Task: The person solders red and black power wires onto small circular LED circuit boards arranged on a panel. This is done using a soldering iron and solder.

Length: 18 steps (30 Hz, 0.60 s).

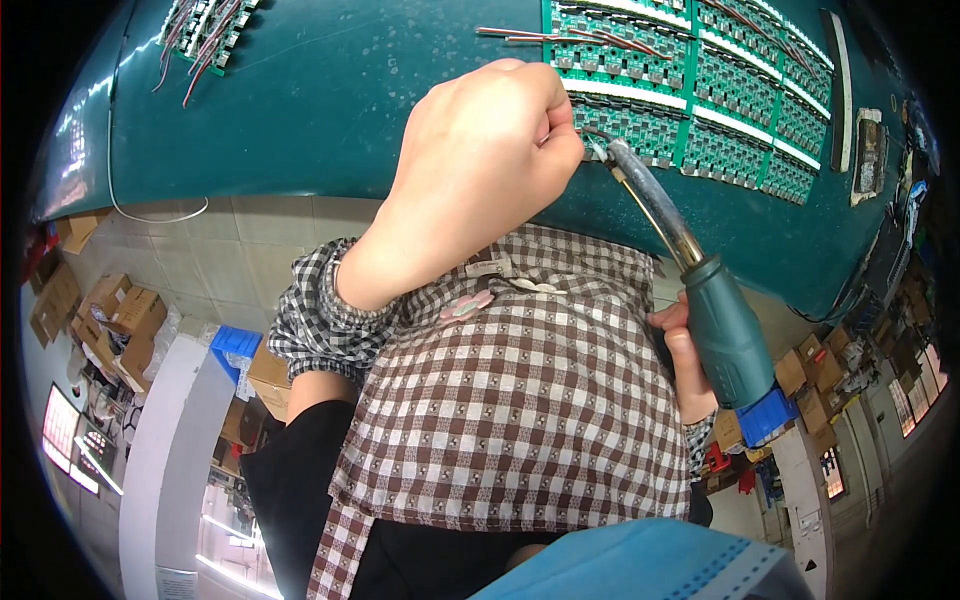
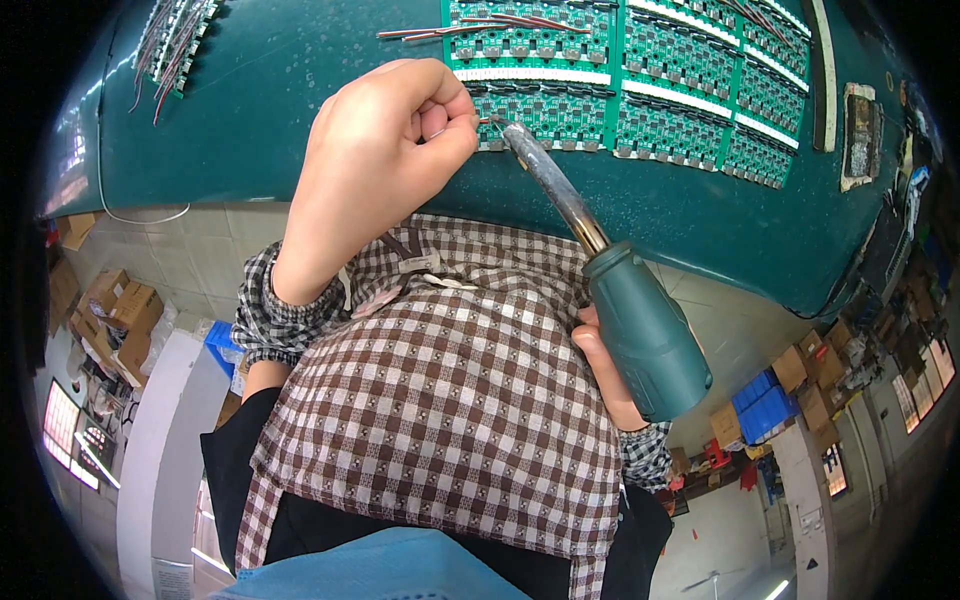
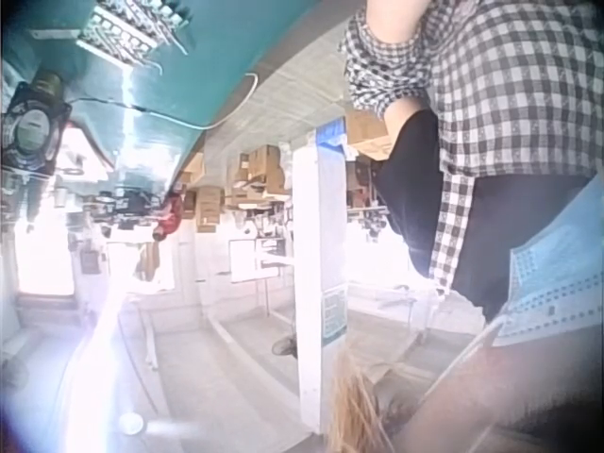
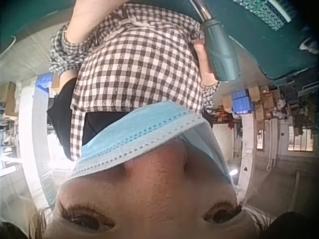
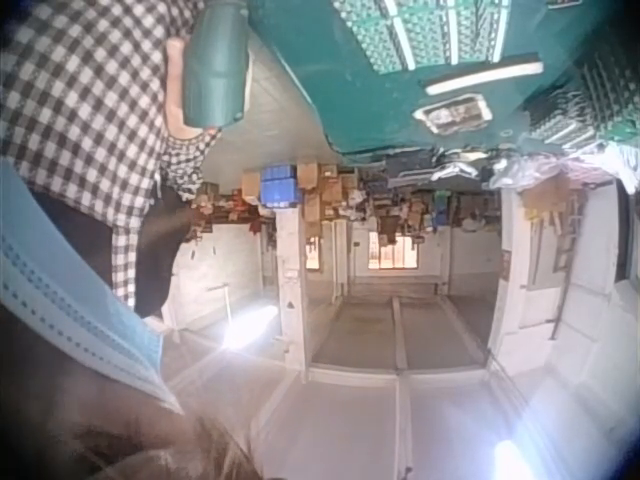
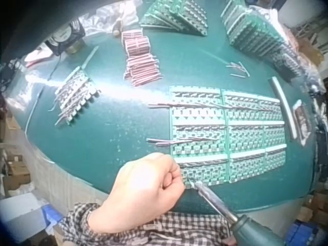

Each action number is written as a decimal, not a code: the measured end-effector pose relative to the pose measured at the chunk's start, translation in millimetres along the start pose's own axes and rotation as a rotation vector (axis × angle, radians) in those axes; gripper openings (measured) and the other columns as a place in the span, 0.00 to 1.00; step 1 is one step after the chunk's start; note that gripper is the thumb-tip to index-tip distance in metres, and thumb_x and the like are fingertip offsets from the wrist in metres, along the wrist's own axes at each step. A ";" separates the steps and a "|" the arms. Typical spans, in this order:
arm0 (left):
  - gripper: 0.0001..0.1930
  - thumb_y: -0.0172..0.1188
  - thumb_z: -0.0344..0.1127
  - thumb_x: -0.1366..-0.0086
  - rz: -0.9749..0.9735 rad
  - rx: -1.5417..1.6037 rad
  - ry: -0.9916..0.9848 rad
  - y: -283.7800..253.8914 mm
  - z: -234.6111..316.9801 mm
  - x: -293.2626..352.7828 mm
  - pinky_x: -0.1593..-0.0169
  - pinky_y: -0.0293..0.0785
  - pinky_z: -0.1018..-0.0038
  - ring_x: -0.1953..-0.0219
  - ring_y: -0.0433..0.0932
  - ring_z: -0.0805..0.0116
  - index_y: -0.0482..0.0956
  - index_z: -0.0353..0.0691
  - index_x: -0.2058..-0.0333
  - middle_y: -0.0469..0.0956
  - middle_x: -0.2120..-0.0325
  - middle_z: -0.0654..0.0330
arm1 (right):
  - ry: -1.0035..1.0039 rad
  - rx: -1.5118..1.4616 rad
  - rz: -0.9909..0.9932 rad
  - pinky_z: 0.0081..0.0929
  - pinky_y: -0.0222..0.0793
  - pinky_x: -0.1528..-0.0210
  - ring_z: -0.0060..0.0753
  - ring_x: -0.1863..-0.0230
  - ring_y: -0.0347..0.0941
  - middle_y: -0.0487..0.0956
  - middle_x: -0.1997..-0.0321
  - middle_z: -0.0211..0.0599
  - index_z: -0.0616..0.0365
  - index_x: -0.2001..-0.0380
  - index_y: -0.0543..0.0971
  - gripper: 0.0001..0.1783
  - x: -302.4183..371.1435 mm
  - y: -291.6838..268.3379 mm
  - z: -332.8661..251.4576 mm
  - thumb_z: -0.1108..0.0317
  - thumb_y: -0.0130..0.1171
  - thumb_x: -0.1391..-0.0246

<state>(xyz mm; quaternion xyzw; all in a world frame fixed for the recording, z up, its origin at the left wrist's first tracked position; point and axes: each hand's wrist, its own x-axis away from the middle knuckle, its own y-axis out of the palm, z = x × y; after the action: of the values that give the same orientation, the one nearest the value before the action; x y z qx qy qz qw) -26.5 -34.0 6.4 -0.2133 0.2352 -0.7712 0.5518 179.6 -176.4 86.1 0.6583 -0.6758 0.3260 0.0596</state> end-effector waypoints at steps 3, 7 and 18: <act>0.03 0.59 0.27 0.51 -0.001 -0.005 0.004 -0.6 0.1 -0.5 0.75 0.67 0.74 0.81 0.69 0.69 0.75 0.36 0.77 0.71 0.83 0.60 | 0.000 0.008 0.001 0.36 0.71 0.54 0.33 0.62 0.73 0.74 0.67 0.37 0.71 0.50 0.67 0.25 0.0 -0.7 0.8 0.65 0.59 0.45; 0.02 0.59 0.27 0.51 0.001 -0.005 0.000 -0.2 -0.2 -0.2 0.75 0.67 0.75 0.81 0.69 0.69 0.75 0.36 0.77 0.71 0.83 0.60 | -0.014 -0.023 0.040 0.35 0.72 0.55 0.34 0.63 0.74 0.75 0.68 0.37 0.71 0.50 0.68 0.25 1.5 5.2 -0.8 0.65 0.59 0.45; 0.02 0.59 0.27 0.51 0.004 -0.010 0.004 -0.7 0.5 0.1 0.75 0.67 0.75 0.81 0.70 0.70 0.75 0.37 0.77 0.71 0.83 0.61 | -0.030 -0.119 0.116 0.36 0.72 0.57 0.36 0.64 0.75 0.76 0.66 0.41 0.72 0.49 0.68 0.27 5.7 8.9 1.3 0.64 0.61 0.47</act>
<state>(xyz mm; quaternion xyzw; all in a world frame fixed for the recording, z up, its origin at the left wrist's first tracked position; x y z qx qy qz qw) -26.8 -34.0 7.2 -0.2141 0.2407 -0.7693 0.5518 171.1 -182.6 84.8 0.6182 -0.7318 0.2783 0.0696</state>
